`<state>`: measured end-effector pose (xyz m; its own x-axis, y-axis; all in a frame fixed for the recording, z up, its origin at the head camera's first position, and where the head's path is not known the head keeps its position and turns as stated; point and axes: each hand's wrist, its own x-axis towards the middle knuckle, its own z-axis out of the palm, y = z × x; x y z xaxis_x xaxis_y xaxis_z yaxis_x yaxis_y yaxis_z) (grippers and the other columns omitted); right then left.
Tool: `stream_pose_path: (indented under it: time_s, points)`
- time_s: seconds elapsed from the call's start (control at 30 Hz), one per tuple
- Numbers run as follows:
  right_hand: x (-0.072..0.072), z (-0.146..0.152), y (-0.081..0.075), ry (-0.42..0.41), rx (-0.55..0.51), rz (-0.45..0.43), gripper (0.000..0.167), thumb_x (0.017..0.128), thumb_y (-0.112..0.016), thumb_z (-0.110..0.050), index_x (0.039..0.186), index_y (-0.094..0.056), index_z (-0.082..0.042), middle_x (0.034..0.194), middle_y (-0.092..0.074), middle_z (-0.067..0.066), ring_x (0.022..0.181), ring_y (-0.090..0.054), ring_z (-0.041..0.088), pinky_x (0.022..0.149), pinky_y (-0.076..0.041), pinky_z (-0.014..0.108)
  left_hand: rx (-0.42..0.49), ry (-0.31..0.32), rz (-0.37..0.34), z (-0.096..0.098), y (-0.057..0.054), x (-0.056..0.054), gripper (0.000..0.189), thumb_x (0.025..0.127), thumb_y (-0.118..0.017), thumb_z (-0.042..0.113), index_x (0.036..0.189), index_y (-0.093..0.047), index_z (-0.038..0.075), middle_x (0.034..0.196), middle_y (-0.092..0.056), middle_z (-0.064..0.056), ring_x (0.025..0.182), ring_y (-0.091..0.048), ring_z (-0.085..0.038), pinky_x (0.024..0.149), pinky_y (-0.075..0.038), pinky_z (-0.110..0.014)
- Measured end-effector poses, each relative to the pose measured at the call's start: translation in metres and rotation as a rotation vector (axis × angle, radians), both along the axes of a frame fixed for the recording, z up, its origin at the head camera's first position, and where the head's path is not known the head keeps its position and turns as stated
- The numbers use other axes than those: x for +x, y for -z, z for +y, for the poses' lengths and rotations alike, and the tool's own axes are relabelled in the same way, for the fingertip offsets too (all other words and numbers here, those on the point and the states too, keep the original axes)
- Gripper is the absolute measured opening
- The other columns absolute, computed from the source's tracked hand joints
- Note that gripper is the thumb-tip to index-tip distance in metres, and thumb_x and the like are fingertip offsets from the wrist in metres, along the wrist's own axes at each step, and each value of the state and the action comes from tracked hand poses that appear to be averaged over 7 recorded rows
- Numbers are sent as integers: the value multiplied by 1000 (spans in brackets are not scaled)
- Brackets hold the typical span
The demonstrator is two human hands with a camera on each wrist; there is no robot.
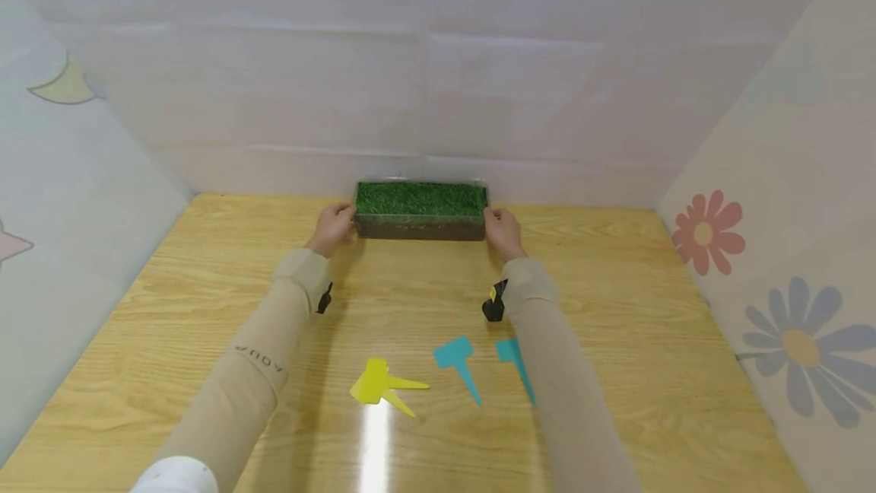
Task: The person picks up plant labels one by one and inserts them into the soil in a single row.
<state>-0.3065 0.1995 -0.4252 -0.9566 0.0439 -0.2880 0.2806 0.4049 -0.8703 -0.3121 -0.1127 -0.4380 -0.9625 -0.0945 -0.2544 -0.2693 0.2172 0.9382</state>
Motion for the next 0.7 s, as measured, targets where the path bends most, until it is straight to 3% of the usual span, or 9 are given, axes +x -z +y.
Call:
stream_pose_path:
  time_s: [0.13, 0.27, 0.4, 0.57, 0.7]
  points:
    - [-1, 0, 1, 2, 6, -1, 53, 100, -30, -32, 142, -23, 0, 135, -35, 23, 118, -41, 36, 94, -40, 45, 7, 6, 0, 0, -1, 1, 45, 98, -41, 27, 136, -40, 4, 125, -46, -17, 95, -49, -29, 83, -44, -45]
    - [0, 0, 2, 2, 6, 4, 52, 100, -30, -31, 142, -24, 1, 133, -37, 23, 117, -42, 36, 93, -41, 45, -1, 17, -7, -1, -2, 1, 45, 98, -40, 27, 135, -40, 2, 132, -41, -17, 108, -47, -30, 85, -44, -45]
    - [-1, 0, 3, -2, 8, 10, 52, 100, -29, -30, 141, -25, 1, 132, -37, 24, 117, -42, 36, 93, -41, 44, 2, 23, -10, -1, -1, 0, 45, 98, -40, 27, 134, -40, 1, 132, -42, -17, 107, -47, -29, 85, -45, -45]
    - [0, 0, 3, 1, 4, 8, 52, 100, -30, -31, 141, -26, 1, 134, -36, 24, 118, -42, 36, 94, -40, 44, -4, 32, -11, -2, -1, -2, 44, 98, -39, 27, 135, -40, 2, 124, -45, -18, 92, -48, -29, 84, -45, -44]
    - [1, -1, 2, 0, -5, 15, 52, 100, -29, -31, 141, -26, 1, 135, -36, 23, 119, -41, 36, 95, -40, 44, -2, 30, -13, -3, 0, -4, 45, 98, -39, 27, 135, -39, 1, 124, -45, -18, 88, -48, -27, 84, -45, -44]
